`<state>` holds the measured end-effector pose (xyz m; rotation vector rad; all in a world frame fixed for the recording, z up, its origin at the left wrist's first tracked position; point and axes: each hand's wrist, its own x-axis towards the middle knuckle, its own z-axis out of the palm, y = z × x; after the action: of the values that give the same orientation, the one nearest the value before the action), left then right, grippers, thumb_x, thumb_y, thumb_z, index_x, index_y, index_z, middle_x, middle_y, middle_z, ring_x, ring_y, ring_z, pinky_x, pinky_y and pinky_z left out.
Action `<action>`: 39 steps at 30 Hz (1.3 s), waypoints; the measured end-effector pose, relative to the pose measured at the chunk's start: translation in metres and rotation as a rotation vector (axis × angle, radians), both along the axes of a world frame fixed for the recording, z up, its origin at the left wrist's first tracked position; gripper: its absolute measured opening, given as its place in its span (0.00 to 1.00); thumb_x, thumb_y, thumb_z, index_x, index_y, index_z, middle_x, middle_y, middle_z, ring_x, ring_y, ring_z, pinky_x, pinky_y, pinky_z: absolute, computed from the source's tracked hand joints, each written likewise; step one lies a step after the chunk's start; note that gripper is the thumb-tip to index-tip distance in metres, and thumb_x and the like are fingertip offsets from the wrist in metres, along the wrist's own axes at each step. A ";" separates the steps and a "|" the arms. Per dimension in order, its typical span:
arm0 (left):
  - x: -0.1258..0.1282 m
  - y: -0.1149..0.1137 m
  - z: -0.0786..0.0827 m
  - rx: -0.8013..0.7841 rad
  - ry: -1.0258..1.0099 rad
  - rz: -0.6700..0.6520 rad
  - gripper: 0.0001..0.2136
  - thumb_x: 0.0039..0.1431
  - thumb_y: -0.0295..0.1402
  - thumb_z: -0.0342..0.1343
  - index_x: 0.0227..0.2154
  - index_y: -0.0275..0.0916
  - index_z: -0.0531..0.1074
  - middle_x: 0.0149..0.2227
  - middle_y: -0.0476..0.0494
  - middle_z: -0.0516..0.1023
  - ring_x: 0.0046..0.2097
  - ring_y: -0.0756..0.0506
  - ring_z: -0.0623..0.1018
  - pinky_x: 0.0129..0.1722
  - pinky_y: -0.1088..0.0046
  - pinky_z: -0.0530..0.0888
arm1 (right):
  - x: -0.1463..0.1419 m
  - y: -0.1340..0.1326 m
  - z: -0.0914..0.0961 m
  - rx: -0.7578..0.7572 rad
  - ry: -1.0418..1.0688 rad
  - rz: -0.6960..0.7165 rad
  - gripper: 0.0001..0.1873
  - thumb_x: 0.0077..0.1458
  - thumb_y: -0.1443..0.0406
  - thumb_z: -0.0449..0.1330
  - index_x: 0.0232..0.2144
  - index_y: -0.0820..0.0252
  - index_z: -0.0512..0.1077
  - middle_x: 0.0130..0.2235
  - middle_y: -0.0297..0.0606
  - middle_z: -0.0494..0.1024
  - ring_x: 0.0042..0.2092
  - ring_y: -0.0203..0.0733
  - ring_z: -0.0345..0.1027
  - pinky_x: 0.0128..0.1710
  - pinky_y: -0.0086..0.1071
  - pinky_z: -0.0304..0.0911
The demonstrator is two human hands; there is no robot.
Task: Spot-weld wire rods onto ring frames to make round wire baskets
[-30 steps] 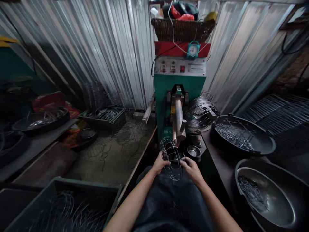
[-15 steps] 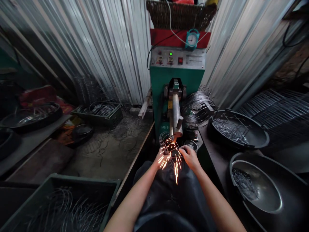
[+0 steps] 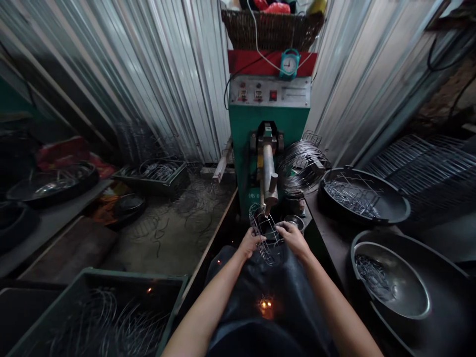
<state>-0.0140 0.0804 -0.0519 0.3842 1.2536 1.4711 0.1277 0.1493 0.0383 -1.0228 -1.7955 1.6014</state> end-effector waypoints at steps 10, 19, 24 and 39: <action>-0.005 0.004 -0.009 -0.067 -0.030 0.008 0.26 0.30 0.31 0.66 0.35 0.40 0.60 0.29 0.53 0.64 0.29 0.53 0.67 0.27 0.73 0.70 | -0.011 0.009 0.002 0.045 -0.005 0.002 0.13 0.44 0.55 0.58 0.23 0.60 0.69 0.21 0.30 0.68 0.25 0.35 0.59 0.26 0.29 0.56; 0.003 -0.007 -0.006 -0.038 -0.064 0.065 0.21 0.34 0.35 0.64 0.31 0.40 0.60 0.22 0.58 0.60 0.18 0.58 0.58 0.17 0.82 0.58 | 0.023 -0.020 -0.007 -0.091 0.009 0.063 0.14 0.44 0.56 0.61 0.29 0.60 0.72 0.29 0.34 0.74 0.32 0.39 0.65 0.34 0.31 0.60; 0.003 0.000 0.001 -0.079 -0.141 0.089 0.19 0.33 0.35 0.63 0.27 0.39 0.60 0.21 0.59 0.58 0.17 0.59 0.55 0.15 0.82 0.51 | 0.013 -0.017 -0.007 -0.028 0.046 -0.021 0.13 0.44 0.56 0.60 0.27 0.60 0.71 0.26 0.33 0.73 0.29 0.37 0.63 0.31 0.30 0.59; -0.009 0.017 0.001 -0.177 -0.352 0.029 0.11 0.42 0.36 0.58 0.25 0.38 0.62 0.16 0.60 0.50 0.15 0.58 0.48 0.15 0.81 0.48 | -0.024 0.004 0.001 -0.001 0.051 -0.072 0.14 0.41 0.55 0.60 0.26 0.61 0.72 0.25 0.33 0.73 0.29 0.37 0.63 0.30 0.29 0.58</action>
<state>-0.0232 0.0974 -0.0508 -0.0133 1.0954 1.3678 0.1038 0.1535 0.0396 -1.0268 -1.7050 1.5709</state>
